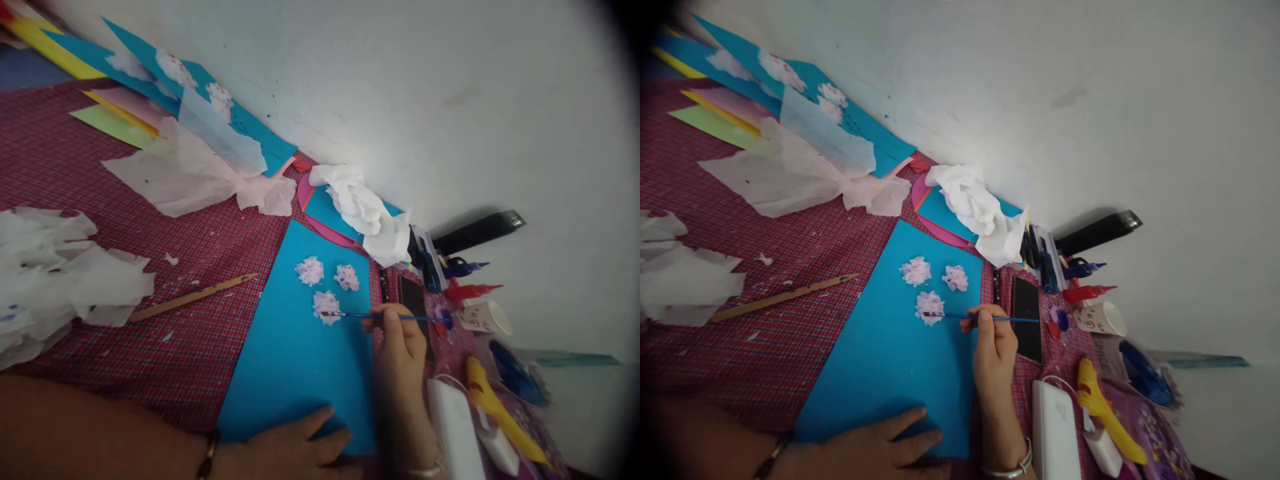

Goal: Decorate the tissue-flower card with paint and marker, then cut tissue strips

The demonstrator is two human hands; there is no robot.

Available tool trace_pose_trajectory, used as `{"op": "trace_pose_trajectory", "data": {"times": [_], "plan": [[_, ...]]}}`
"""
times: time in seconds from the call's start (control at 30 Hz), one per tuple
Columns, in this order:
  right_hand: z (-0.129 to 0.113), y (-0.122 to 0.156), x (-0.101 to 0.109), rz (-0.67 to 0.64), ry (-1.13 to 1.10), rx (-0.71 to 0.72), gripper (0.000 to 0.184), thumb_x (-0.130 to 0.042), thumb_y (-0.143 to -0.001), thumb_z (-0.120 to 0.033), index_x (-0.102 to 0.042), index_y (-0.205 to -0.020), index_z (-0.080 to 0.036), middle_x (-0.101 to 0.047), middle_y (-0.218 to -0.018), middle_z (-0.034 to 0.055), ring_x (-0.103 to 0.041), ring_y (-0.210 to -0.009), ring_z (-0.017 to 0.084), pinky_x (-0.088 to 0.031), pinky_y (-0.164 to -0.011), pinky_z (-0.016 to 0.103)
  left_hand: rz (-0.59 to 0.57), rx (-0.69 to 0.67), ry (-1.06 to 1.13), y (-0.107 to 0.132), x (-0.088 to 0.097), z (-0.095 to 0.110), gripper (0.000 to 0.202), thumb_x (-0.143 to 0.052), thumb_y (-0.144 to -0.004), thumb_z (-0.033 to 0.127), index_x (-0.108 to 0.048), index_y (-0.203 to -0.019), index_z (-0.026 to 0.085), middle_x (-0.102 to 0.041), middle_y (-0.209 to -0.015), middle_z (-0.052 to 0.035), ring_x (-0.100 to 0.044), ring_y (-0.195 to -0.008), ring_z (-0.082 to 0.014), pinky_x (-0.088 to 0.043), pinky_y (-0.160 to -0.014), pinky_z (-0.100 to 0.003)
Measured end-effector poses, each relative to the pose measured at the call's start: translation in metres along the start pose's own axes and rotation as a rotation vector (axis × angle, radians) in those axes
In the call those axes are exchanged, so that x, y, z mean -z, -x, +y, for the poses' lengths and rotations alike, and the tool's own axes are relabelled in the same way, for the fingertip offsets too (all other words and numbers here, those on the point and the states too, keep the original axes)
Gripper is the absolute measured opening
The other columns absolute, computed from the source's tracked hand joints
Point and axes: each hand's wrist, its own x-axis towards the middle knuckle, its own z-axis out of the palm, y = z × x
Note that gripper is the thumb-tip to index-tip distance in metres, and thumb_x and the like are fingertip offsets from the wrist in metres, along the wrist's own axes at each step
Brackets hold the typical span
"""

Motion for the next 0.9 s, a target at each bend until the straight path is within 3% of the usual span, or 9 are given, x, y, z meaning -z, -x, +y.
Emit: {"op": "trace_pose_trajectory", "data": {"times": [0.2, 0.47, 0.7, 0.9], "plan": [[-0.0015, -0.0046, 0.0077, 0.141, -0.034, 0.016, 0.027, -0.056, -0.097, -0.04, -0.066, -0.084, -0.019, -0.064, -0.067, -0.0013, -0.058, -0.06, 0.015, -0.045, -0.06, 0.028, -0.04, -0.022, -0.002, -0.0005, 0.0029, -0.0014, 0.034, -0.047, -0.099, 0.03, -0.067, -0.127, 0.03, -0.062, -0.136, 0.0135, -0.052, -0.126, -0.0178, -0.047, -0.104, -0.036], [-0.0001, -0.0007, 0.002, -0.015, -0.01, -0.004, 0.026, -0.055, -0.097, -0.038, -0.068, -0.085, -0.019, -0.065, -0.068, -0.0011, -0.059, -0.064, 0.015, -0.047, -0.064, 0.028, -0.03, -0.009, -0.007, -0.0008, 0.0022, -0.0012, 0.032, -0.048, -0.099, 0.029, -0.068, -0.124, 0.032, -0.062, -0.136, 0.0137, -0.053, -0.125, -0.0169, -0.046, -0.103, -0.035], [-0.0018, -0.0079, 0.0103, 0.161, -0.055, 0.026, 0.024, -0.056, -0.095, -0.039, -0.065, -0.083, -0.019, -0.063, -0.067, -0.0015, -0.057, -0.059, 0.014, -0.044, -0.06, 0.028, 0.007, 0.002, -0.018, 0.0004, 0.0024, 0.0, 0.03, -0.053, -0.098, 0.032, -0.07, -0.123, 0.033, -0.06, -0.139, 0.0116, -0.054, -0.124, -0.0172, -0.047, -0.102, -0.034], [-0.0034, -0.0008, 0.0031, -0.004, 0.026, 0.038, 0.028, -0.053, -0.098, -0.039, -0.067, -0.085, -0.019, -0.064, -0.067, -0.0012, -0.06, -0.063, 0.015, -0.047, -0.063, 0.029, 0.0, -0.013, -0.013, 0.0003, 0.0019, -0.0006, 0.032, -0.049, -0.1, 0.03, -0.068, -0.125, 0.032, -0.063, -0.135, 0.0139, -0.054, -0.124, -0.0165, -0.048, -0.103, -0.035]]}}
